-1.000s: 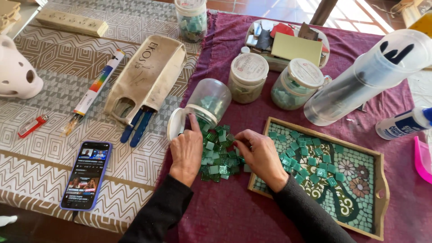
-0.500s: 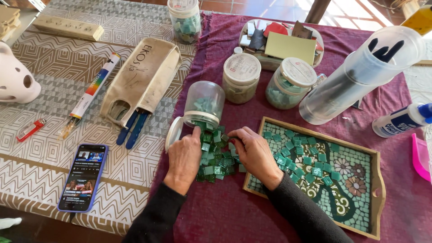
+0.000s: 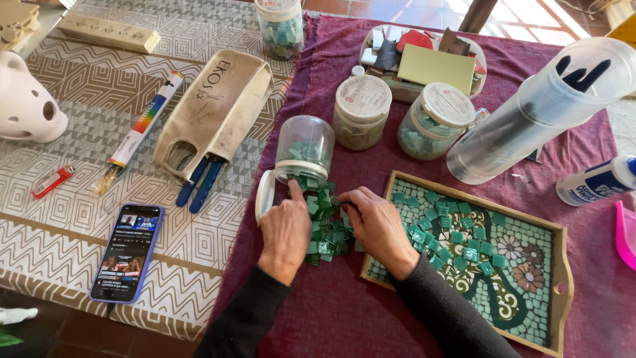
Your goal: The person pours green glass mosaic tiles from a plastic container onto the table and places them one by one onto a decorative tray, pressing them into the design. They then carry a cup to the kitchen sink, rinse it, return, and handle a canvas bag with pliers.
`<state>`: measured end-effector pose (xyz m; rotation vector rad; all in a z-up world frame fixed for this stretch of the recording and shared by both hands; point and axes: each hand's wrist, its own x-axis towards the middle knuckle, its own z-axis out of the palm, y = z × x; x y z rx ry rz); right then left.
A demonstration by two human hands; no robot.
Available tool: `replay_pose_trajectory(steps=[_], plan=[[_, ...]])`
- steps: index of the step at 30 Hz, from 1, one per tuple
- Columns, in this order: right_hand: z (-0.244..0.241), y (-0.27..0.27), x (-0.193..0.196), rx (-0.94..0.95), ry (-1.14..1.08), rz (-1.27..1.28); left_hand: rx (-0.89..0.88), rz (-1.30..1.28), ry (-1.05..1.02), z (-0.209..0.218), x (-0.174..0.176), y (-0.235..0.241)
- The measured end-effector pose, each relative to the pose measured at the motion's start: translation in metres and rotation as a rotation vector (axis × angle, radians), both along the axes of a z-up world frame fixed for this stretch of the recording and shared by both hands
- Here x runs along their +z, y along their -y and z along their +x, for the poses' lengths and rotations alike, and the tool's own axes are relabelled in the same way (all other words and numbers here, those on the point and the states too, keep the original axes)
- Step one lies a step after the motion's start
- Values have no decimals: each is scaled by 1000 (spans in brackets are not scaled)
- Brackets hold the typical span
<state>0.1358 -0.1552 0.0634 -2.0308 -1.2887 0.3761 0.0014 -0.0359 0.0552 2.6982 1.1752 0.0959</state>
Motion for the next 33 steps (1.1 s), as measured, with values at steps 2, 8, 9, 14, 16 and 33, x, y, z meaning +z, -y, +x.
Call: replay_pose_trajectory(steps=[2,8,9,14,16,33], plan=[[-1,0,-1,1,12,-13,-12,-2,-22,-2,-7,-3],[1,2,-7,0,16,-85,-53,-83,5,-26,-17,-3],[0,3,-7,-1,17,-107,-30,-96,-12,-31,-17,-4],[-2,2,-1,5,33,-93,87,-27,-28,-22,-12,-6],[-3,3,-2,10,37,-86,81,-33,-20,-18,-24,-8],[-2,4,-12,117,189,99,-166,173,-139,-31,-33,28]])
